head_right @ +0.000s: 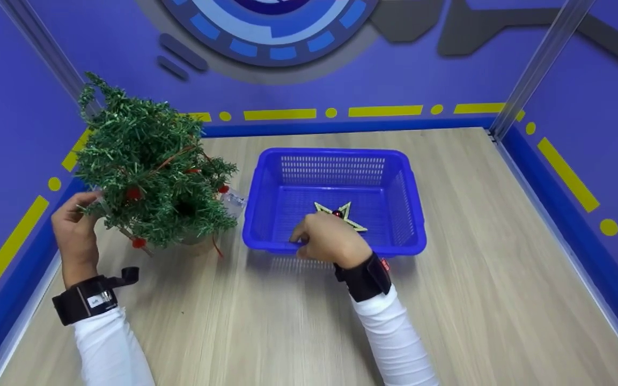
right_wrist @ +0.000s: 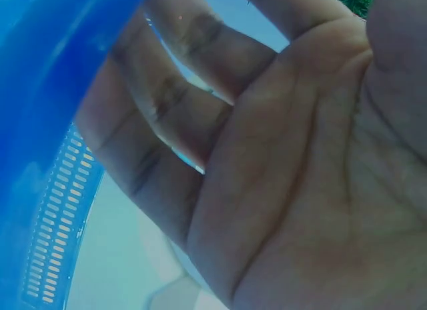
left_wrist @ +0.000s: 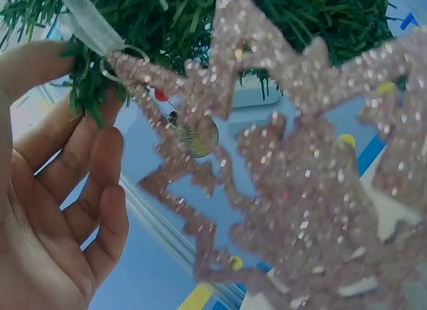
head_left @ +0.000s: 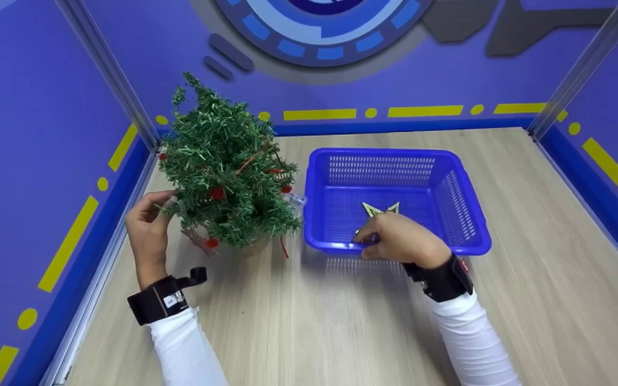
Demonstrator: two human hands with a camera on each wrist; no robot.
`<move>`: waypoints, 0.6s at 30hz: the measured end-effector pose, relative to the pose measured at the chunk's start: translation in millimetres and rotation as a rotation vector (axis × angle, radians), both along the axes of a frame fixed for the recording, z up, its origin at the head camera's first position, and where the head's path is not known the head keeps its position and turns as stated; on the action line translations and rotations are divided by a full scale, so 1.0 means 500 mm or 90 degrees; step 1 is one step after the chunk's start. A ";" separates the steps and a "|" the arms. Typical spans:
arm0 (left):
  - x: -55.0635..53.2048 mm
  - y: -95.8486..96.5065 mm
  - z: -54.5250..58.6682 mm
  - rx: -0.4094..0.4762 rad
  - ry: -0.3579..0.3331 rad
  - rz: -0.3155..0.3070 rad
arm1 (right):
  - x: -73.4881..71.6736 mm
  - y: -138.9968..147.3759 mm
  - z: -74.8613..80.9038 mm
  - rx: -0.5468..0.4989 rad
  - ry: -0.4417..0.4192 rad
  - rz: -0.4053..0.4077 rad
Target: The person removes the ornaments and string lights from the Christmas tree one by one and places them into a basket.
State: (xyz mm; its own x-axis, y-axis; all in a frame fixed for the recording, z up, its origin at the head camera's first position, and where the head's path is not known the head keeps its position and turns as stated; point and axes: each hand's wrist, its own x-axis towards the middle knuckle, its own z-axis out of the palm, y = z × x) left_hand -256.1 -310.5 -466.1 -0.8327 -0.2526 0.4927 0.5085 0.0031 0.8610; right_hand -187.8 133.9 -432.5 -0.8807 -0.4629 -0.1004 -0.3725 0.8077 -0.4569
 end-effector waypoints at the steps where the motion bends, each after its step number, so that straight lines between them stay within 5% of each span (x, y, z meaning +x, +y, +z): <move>1: 0.001 -0.001 -0.001 0.015 0.008 -0.009 | 0.000 0.000 0.000 0.000 0.001 0.003; 8: 0.006 0.000 -0.002 0.100 0.099 -0.071 | -0.002 0.002 -0.001 -0.006 -0.002 0.009; 15: 0.011 0.004 0.003 0.093 0.143 -0.173 | -0.002 0.003 -0.002 -0.017 -0.003 0.007; 18: 0.009 0.006 0.002 0.095 0.148 -0.188 | -0.001 0.002 -0.002 -0.012 -0.012 -0.003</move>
State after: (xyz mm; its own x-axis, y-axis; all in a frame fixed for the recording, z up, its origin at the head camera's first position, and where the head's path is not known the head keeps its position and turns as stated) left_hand -251.6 -307.5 -465.1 -0.7505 -0.1026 0.6528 0.6506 -0.2879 0.7027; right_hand -188.4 134.7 -433.7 -0.8807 -0.4612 -0.1079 -0.3605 0.8004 -0.4790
